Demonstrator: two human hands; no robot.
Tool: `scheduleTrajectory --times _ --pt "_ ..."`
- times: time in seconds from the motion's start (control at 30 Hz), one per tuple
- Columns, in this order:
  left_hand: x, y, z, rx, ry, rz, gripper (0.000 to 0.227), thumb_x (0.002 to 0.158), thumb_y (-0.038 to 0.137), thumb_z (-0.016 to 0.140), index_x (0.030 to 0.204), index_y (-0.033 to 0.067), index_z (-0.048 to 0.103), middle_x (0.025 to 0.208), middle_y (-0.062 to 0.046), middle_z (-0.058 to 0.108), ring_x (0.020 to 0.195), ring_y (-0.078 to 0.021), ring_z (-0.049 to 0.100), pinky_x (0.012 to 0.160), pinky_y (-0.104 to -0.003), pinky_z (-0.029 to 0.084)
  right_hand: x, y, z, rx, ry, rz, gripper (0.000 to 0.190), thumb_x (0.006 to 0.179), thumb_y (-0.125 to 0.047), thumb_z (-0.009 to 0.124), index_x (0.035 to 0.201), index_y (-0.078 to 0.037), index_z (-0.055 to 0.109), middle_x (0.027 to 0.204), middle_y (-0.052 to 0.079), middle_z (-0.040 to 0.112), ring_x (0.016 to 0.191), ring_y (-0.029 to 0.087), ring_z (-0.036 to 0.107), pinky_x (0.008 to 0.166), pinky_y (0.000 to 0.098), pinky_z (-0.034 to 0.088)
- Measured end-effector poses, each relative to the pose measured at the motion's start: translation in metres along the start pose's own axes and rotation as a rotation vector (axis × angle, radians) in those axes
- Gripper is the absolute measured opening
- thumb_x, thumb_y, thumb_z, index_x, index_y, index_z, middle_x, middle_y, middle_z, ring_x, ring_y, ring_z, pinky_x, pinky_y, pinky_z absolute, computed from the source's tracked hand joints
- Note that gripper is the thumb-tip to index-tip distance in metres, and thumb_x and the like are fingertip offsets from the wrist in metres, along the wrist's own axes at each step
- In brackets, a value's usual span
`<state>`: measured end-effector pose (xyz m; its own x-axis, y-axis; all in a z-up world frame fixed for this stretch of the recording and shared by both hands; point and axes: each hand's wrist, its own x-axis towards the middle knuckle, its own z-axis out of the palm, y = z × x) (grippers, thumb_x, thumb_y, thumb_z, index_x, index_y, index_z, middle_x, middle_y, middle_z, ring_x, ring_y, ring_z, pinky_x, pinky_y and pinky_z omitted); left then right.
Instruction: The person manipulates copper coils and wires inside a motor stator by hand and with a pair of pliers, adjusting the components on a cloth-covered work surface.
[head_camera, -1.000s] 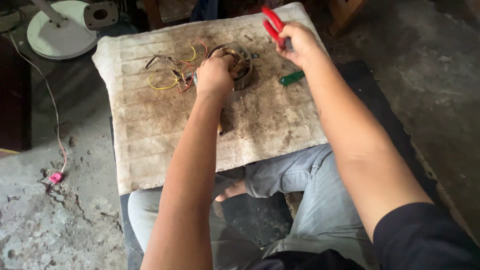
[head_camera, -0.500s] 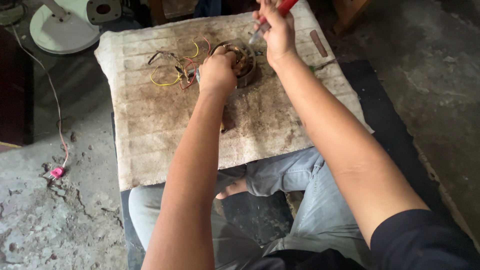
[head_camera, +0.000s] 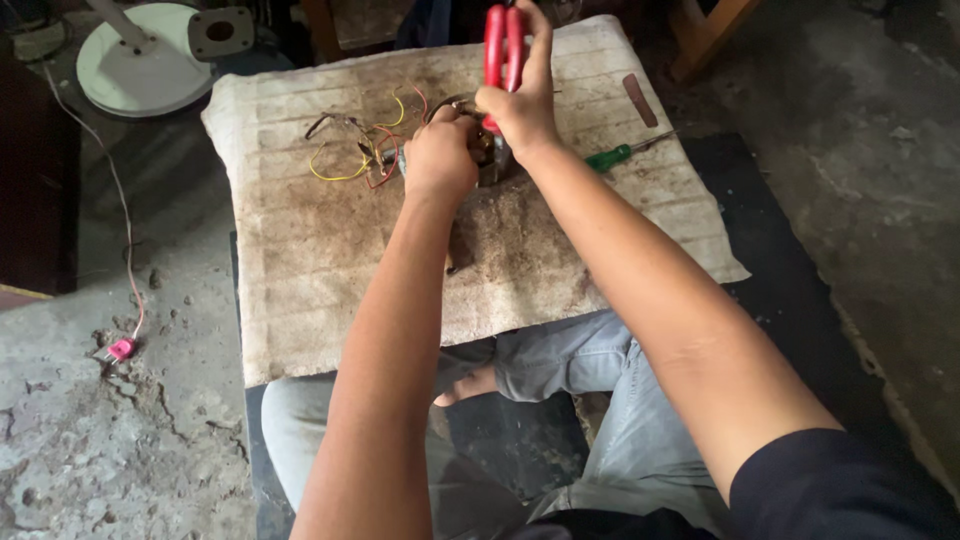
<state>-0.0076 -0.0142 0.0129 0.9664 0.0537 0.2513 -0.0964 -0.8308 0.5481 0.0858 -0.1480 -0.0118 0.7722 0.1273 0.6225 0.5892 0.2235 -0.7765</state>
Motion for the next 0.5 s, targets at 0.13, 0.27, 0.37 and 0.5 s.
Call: scheduleTrajectory --times 0.13,0.27,0.37,0.5 --pt "-0.002 -0.002 0.002 -0.006 0.038 0.023 0.013 0.079 0.013 0.073 0.092 0.0155 0.074 0.111 -0.004 0.066 0.106 -0.0356 0.064 0.084 -0.052 0.048 0.010 0.000 0.002 -0.005 0.008 0.083 0.065 0.077 0.017 0.075 0.135 -0.002 0.052 0.110 0.013 0.050 0.100 0.022 0.051 0.086 0.0377 0.046" --pt "0.000 -0.004 0.002 -0.014 0.025 0.022 0.014 0.078 0.014 0.075 0.092 0.0142 0.073 0.112 -0.004 0.066 0.106 -0.0353 0.065 0.086 -0.052 0.048 0.020 -0.046 0.013 0.228 0.028 0.247 0.069 0.071 0.012 0.056 0.134 -0.014 0.050 0.114 0.012 0.062 0.095 0.015 0.059 0.066 0.0337 0.052" --pt "-0.001 -0.004 0.004 0.006 0.045 0.043 0.020 0.077 0.016 0.079 0.094 0.0121 0.071 0.112 -0.006 0.066 0.106 -0.0373 0.064 0.084 -0.054 0.047 0.022 -0.064 0.018 0.266 0.070 0.250 0.060 0.060 0.014 0.050 0.110 -0.019 0.042 0.111 0.011 0.067 0.084 0.022 0.070 0.065 0.0339 0.058" --pt "0.001 -0.006 0.009 0.001 0.105 0.074 0.033 0.072 0.016 0.080 0.103 0.0118 0.069 0.113 -0.009 0.064 0.103 -0.0407 0.063 0.081 -0.056 0.046 0.027 -0.035 0.019 0.347 0.041 0.150 0.034 0.068 0.017 0.046 0.092 -0.007 0.049 0.112 0.018 0.066 0.093 0.027 0.069 0.079 0.0387 0.059"
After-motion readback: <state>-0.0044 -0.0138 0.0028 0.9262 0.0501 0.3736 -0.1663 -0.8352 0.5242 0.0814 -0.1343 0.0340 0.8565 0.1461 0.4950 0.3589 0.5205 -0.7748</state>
